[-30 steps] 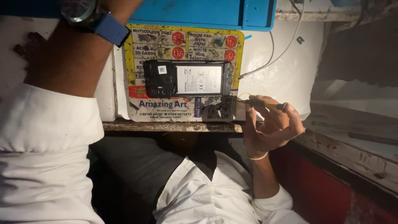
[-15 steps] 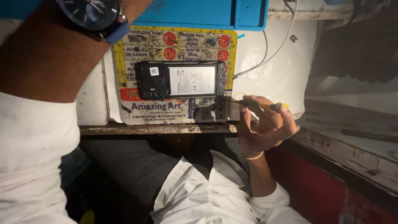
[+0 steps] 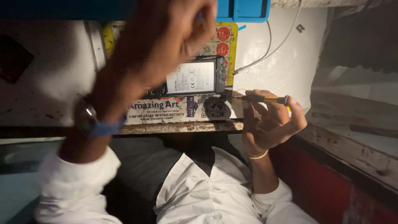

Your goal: The person repairs a mobile phone by using a screwdriver to manipulate internal components and fasteners while the device rests on a service mat.

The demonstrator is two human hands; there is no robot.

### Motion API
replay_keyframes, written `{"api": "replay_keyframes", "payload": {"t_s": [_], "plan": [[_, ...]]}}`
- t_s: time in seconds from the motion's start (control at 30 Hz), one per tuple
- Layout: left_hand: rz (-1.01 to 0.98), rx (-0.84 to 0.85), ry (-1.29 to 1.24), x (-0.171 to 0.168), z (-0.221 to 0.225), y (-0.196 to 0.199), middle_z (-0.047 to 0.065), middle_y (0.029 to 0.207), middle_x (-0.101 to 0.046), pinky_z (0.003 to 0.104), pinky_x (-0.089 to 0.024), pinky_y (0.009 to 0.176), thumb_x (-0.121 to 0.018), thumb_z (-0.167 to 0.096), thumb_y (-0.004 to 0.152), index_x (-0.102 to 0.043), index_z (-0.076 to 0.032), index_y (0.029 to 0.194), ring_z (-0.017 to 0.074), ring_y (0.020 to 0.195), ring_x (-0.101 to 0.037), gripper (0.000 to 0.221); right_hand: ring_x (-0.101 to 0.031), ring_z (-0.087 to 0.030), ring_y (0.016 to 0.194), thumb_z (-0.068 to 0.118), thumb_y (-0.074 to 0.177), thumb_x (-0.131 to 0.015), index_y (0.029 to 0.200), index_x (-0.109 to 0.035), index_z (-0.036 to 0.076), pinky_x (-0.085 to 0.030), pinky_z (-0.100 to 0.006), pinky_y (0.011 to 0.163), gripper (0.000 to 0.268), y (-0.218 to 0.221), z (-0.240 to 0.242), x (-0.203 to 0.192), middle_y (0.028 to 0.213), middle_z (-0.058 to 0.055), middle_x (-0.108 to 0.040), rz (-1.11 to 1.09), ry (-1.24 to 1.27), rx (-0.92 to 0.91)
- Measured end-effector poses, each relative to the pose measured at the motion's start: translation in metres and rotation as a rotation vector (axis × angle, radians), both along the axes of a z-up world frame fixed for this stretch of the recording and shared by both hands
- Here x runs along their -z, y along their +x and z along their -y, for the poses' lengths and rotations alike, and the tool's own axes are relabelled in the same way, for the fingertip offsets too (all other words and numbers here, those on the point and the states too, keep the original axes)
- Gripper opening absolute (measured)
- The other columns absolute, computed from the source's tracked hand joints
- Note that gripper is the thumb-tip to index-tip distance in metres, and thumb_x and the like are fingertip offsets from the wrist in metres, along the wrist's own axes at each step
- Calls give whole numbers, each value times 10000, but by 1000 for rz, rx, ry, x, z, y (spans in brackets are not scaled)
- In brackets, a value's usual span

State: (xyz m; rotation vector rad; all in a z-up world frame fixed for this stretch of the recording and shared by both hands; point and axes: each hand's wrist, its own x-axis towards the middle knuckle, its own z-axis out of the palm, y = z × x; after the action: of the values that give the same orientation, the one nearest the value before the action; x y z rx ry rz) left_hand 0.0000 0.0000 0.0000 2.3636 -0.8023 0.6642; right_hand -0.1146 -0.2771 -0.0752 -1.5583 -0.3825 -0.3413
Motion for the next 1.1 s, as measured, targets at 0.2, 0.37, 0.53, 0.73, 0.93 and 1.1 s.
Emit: {"api": "replay_keyframes", "payload": {"t_s": [0.2,0.37,0.53,0.73,0.93,1.1], "plan": [[-290,20,-321,11,42,-68,85,1002,-698,258,-571,644,-767,-49,1014,-678,20,1046,136,766,-691,118,-737,-345,1127,278,999,-794,1544,-120,134,-655,-394,977,879,0,-1,-10,1285,-300,-630,-106,16,-57],[-315,23,-309,21,53,-89,88,1013,-705,265,-589,668,-789,-67,995,-728,39,1081,167,810,-711,149,-723,-302,1033,-26,1067,-737,1544,-126,173,-647,-384,923,801,1,-4,-19,1229,-252,-624,-152,-67,35],[-349,-16,-421,26,55,-101,86,1018,-707,280,-613,739,-776,-64,977,-732,17,1073,190,862,-732,133,-656,-235,1032,-225,1048,-718,1514,-195,170,-688,-427,991,804,2,-4,-26,1442,-130,-428,-213,-26,139],[-454,-140,-414,25,45,-94,120,1160,-679,280,-594,749,-752,-3,994,-711,19,1055,201,936,-699,77,-665,-244,1033,-223,1074,-731,1538,-190,189,-671,-440,1009,823,0,-1,-22,1408,-128,-449,-240,-29,126],[-314,-221,-125,28,52,-82,151,1337,-607,411,-533,1059,-697,10,998,-647,41,1144,298,1236,-597,158,-671,-247,1042,-206,1057,-750,1535,-195,176,-655,-434,1003,827,1,-4,-26,1412,-124,-447,-244,-43,152],[-386,-161,-189,26,47,-89,131,1293,-637,427,-516,1051,-695,3,1020,-628,32,1061,303,1233,-584,83,-667,-234,1054,-189,1048,-763,1530,-203,170,-680,-431,1029,821,3,-2,-28,1440,-111,-412,-245,-12,150]]}}
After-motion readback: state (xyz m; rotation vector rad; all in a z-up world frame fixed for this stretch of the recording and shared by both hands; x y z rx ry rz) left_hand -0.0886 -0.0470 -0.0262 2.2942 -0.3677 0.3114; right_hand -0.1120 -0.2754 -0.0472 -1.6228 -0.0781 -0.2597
